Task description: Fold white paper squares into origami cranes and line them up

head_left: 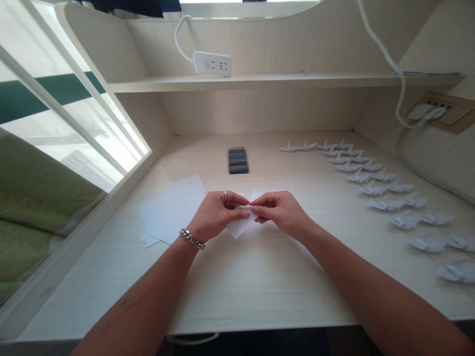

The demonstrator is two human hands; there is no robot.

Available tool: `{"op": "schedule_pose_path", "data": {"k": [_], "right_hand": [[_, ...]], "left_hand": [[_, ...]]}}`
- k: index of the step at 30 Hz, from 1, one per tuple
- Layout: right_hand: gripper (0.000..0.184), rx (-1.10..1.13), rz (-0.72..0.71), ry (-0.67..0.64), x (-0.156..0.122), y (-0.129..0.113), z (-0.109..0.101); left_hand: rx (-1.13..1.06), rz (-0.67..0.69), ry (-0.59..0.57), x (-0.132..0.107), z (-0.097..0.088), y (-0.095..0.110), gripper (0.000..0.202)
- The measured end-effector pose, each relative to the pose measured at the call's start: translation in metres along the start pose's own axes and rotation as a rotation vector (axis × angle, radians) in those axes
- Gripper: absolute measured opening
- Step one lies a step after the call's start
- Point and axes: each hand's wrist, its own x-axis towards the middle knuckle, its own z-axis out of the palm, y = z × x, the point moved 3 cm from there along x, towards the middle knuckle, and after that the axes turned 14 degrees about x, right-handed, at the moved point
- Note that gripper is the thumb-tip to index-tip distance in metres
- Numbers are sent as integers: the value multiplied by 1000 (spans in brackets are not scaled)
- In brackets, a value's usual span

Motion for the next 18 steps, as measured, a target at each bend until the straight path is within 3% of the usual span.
{"op": "schedule_pose_path", "data": {"k": [11, 18], "right_hand": [[32, -37, -3, 36, -1, -2, 1], [31, 3, 12, 81, -2, -2, 1]], "left_hand": [[-39, -19, -4, 1, -1, -1, 28], [-218, -37, -17, 2, -4, -2, 32]]}}
